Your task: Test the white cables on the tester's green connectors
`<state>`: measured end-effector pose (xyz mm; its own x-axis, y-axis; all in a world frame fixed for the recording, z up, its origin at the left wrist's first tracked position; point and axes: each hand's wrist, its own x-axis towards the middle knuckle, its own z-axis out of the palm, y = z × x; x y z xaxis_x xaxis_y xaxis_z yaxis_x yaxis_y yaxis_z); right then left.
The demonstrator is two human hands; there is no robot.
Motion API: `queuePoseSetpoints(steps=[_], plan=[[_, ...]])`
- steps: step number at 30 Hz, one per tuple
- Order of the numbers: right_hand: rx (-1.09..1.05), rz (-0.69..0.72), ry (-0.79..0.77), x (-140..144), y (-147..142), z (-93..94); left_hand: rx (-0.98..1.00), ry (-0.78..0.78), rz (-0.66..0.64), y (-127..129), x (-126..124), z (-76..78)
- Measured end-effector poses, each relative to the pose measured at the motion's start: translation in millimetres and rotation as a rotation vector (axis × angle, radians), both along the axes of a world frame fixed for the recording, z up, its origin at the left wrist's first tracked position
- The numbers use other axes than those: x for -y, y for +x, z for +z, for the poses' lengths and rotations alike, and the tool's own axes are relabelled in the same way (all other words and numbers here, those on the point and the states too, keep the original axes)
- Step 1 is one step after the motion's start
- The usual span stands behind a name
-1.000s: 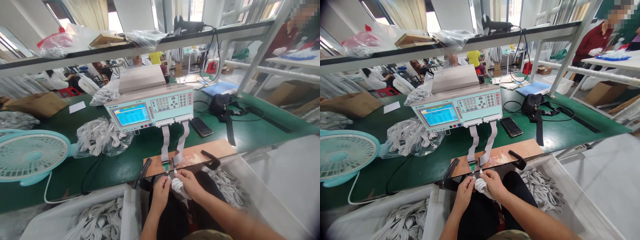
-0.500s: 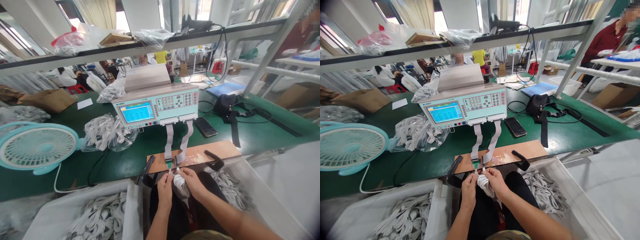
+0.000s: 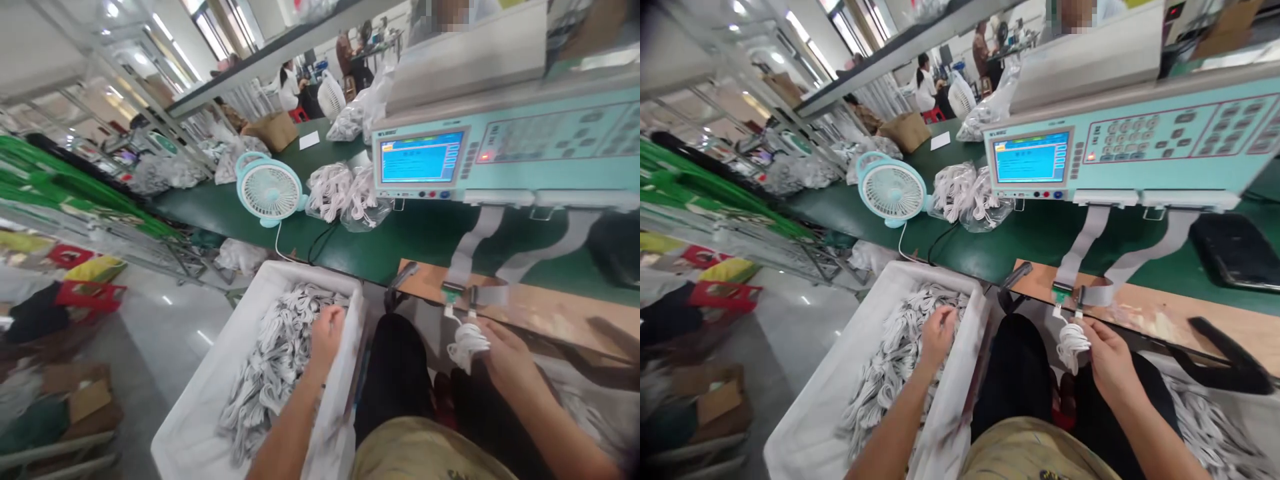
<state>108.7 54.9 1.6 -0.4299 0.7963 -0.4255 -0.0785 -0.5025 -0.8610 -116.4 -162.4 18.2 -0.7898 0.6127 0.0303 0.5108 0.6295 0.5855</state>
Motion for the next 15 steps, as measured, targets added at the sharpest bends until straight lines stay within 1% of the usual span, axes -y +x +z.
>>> queuePoseSetpoints(steps=[2,3,4,6,8,10,12,15], plan=[[0.003,-0.02,-0.006,1,1,1.0,0.008,-0.215,0.07,-31,43,-22.9],[0.004,-0.023,-0.007,1,1,1.1,0.018,-0.289,0.105,-40,61,-36.4],[0.005,-0.022,-0.006,1,1,1.0,0.032,-0.361,0.135,-45,77,-50.2],[0.012,-0.015,-0.007,0,1,1.3,0.05,-0.461,0.17,-40,99,-75.8],[0.026,-0.019,-0.018,0,0,3.5,0.049,-0.506,0.191,-26,110,-96.1],[0.037,-0.043,-0.028,1,-2,7.8,0.044,-0.502,0.215,-11,112,-110.0],[0.05,-0.057,-0.028,1,-4,12.8,0.057,-0.464,0.243,-3,109,-118.1],[0.088,-0.059,-0.008,2,-6,17.0,0.102,-0.367,0.316,-1,106,-123.4]])
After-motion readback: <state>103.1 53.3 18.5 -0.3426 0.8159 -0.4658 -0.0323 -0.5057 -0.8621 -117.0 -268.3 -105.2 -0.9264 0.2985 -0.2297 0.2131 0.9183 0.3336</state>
